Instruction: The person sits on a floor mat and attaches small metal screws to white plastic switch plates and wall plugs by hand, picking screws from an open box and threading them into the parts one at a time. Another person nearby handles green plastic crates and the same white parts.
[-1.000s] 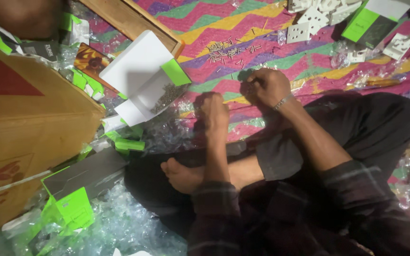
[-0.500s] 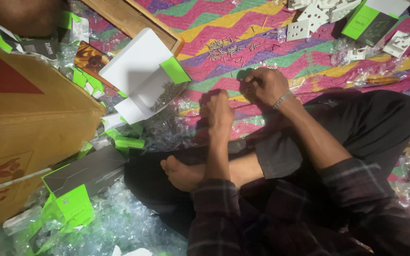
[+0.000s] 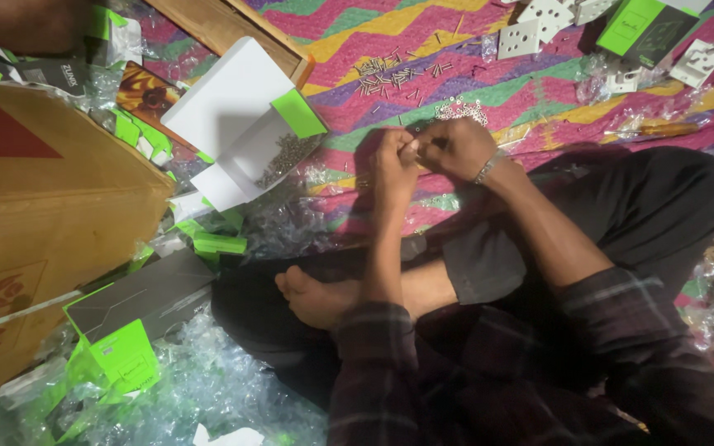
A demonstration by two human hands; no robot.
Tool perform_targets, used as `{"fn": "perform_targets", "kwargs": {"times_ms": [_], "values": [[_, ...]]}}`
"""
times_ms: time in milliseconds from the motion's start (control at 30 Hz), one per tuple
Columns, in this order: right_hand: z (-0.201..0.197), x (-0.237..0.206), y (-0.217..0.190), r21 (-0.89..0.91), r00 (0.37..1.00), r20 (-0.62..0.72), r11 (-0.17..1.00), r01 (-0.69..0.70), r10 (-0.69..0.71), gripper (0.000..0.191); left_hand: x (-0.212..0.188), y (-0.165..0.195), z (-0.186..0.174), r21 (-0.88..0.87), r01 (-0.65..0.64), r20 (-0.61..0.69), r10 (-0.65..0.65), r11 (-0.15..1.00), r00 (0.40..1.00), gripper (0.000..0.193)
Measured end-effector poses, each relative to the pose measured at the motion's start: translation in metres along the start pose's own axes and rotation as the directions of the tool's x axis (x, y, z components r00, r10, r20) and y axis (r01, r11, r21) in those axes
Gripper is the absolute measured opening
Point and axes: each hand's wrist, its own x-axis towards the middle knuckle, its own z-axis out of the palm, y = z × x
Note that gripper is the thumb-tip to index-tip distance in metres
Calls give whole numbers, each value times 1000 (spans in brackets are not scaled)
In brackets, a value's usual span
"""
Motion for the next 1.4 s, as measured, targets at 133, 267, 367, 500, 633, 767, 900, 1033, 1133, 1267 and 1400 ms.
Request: {"fn": "perform_targets", "kwargs": {"times_ms": [133,267,367,500,633,767,900,1033,1133,1267,1400], "values": [[-5,-2,-1,175,997,56,983,-63,54,22,3,-11,8,-218,12,-7,-14,976,1000,8],[-5,-2,-2,169,994,73,981,-96,85,19,7,-18,14,-383,96,-2,-105,919,994,9],[-4,-1,0,89,999,14,995,-50,49,16,9,-20,16,-437,146,34,-146,888,989,9],[-3,-1,4,17,998,-61,1000,-17,18,15,10,-21,16,-333,116,61,-101,936,993,10],[-3,-2,5,21,996,-84,1000,15,-14,20,9,-19,17,-283,112,31,-107,952,994,12],[-3,-2,6,-103,991,-104,992,76,-87,27,5,-10,14,-68,65,-48,-68,996,997,12],[-3,-2,6,-56,965,-235,993,105,-116,13,3,-2,12,13,57,-79,-56,998,995,11],[-1,-3,2,-121,981,-178,991,61,-82,21,6,-3,18,-23,94,-68,-95,995,993,11],[-4,-4,1,-112,961,-263,992,60,-88,15,4,-8,25,-39,73,-82,-76,997,994,12],[-7,-2,3,-62,949,-312,998,27,-45,13,13,-12,24,-244,106,-129,-140,964,982,16],[-6,-2,6,41,966,-260,999,23,-11,12,33,-10,11,-626,151,-149,-308,765,940,32]]}}
